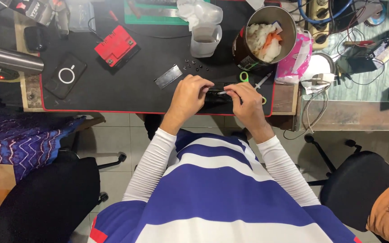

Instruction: Servicing a lead-acid battery by assembling its plastic housing components using small screws and a screwdriver.

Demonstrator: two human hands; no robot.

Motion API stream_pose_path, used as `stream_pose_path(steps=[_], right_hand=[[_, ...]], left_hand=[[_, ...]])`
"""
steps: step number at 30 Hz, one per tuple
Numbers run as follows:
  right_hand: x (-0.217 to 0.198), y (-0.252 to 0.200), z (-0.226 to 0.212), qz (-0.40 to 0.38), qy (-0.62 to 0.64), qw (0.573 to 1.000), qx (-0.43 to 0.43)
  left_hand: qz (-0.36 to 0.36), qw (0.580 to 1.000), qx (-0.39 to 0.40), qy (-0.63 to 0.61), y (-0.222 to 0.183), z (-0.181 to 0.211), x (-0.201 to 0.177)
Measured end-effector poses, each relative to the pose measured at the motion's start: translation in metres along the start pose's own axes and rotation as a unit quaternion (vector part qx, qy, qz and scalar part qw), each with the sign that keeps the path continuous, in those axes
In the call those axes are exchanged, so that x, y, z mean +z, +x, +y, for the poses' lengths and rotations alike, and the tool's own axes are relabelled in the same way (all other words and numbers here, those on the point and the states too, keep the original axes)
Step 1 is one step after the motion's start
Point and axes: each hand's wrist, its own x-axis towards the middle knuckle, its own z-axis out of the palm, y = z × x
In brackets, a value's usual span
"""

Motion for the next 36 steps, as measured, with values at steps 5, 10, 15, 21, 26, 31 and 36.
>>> stream_pose_path(steps=[5,10,15,21,26,31,36], right_hand=[[0.000,0.000,-0.001,-0.001,0.003,1.000,0.007],[-0.001,-0.002,-0.001,-0.005,0.001,1.000,0.017],[-0.003,-0.002,-0.003,0.018,-0.006,1.000,0.005],[-0.041,-0.008,0.011,0.137,-0.036,0.990,0.013],[-0.100,-0.018,0.083,0.175,-0.105,0.972,0.118],[-0.108,0.001,0.150,0.021,-0.180,0.850,0.495],[-0.091,0.010,0.190,-0.146,-0.361,0.758,0.523]], left_hand=[[0.003,0.999,-0.014,-0.029,-0.011,-0.005,-0.013],[0.014,0.999,-0.011,-0.051,-0.017,-0.008,-0.013],[0.023,0.995,-0.009,-0.093,-0.016,-0.004,-0.009],[0.072,0.975,0.009,-0.212,0.003,0.004,0.018],[0.032,0.991,0.056,-0.116,0.051,0.052,0.028],[0.045,0.998,0.052,-0.014,0.102,0.043,0.087],[0.047,0.997,0.047,-0.030,0.112,0.044,0.095]])
